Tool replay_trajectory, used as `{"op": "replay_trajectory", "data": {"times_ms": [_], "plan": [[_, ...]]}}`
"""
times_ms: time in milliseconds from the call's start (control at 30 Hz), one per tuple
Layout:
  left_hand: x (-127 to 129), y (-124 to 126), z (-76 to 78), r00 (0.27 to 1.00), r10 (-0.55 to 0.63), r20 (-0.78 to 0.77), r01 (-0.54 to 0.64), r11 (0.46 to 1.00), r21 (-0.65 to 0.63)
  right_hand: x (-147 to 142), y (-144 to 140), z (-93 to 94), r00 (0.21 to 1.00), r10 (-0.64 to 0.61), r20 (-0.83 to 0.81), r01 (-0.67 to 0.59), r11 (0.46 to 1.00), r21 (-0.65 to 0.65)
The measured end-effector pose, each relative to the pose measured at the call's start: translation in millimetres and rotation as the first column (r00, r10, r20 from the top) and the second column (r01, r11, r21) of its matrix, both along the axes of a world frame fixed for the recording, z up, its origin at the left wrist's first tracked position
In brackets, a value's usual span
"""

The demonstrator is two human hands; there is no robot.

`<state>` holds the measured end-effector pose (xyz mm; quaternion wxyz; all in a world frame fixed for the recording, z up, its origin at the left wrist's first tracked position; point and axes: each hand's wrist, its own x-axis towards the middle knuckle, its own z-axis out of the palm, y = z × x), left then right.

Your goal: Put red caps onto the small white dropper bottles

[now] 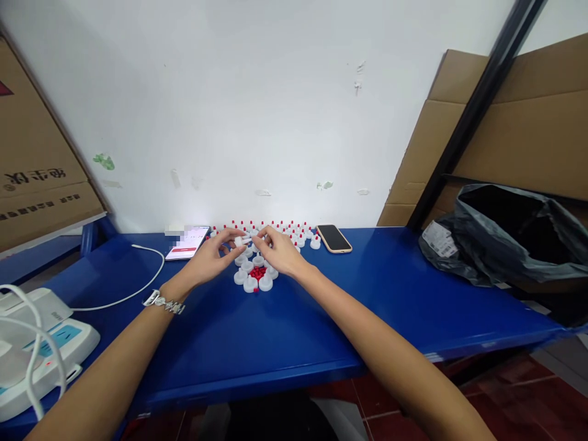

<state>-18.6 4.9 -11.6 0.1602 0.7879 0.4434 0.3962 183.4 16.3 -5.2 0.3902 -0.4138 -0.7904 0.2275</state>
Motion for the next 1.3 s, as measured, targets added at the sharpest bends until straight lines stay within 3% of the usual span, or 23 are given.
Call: {"op": "replay_trajectory", "data": {"times_ms": [133, 233, 367, 500, 633, 767, 900, 1067, 1167, 1300], "plan": [[1, 2, -4.1, 1.0, -0.005, 0.019, 0.005, 1.0, -0.002, -15, 19, 7.9, 0.976, 0.165, -0.143, -0.169, 0.985, -0.017], [-5, 7, -6.9, 0.994, 0.103, 0.039, -0.104, 0.995, 0.012, -24, 39, 12.5, 0.981, 0.103, -0.165, -0.1, 0.995, 0.028], [-15, 16, -12.1, 0.983, 0.177, -0.039, -0.175, 0.983, 0.053, -33, 72, 9.6, 0.996, -0.06, 0.059, 0.053, 0.992, 0.11], [-19, 20, -17.0, 0.979, 0.175, -0.102, -0.167, 0.983, 0.079, -45, 98, -1.2, 0.929, -0.089, 0.359, 0.051, 0.992, 0.115], [-18, 20, -19.2, 0.978, 0.158, -0.136, -0.152, 0.987, 0.048, -48, 103, -3.5, 0.892, -0.094, 0.443, 0.049, 0.993, 0.111], [-18, 22, -20.0, 0.976, 0.142, -0.167, -0.136, 0.99, 0.046, -28, 74, 2.5, 0.934, -0.112, 0.339, 0.057, 0.984, 0.169], [-14, 21, -19.4, 0.974, 0.136, -0.179, -0.127, 0.99, 0.063, 5, 13, 1.4, 0.95, -0.066, 0.307, 0.024, 0.99, 0.141], [-4, 13, -16.5, 0.977, 0.133, -0.167, -0.123, 0.99, 0.073, 31, -59, -11.1, 0.922, 0.011, 0.386, -0.045, 0.996, 0.079], [1, 10, -15.7, 0.975, 0.138, -0.174, -0.124, 0.988, 0.091, 34, -75, -17.1, 0.899, 0.073, 0.431, -0.102, 0.994, 0.044], [2, 9, -15.3, 0.971, 0.142, -0.19, -0.127, 0.988, 0.091, 33, -70, -15.9, 0.888, 0.125, 0.442, -0.139, 0.99, -0.001]]}}
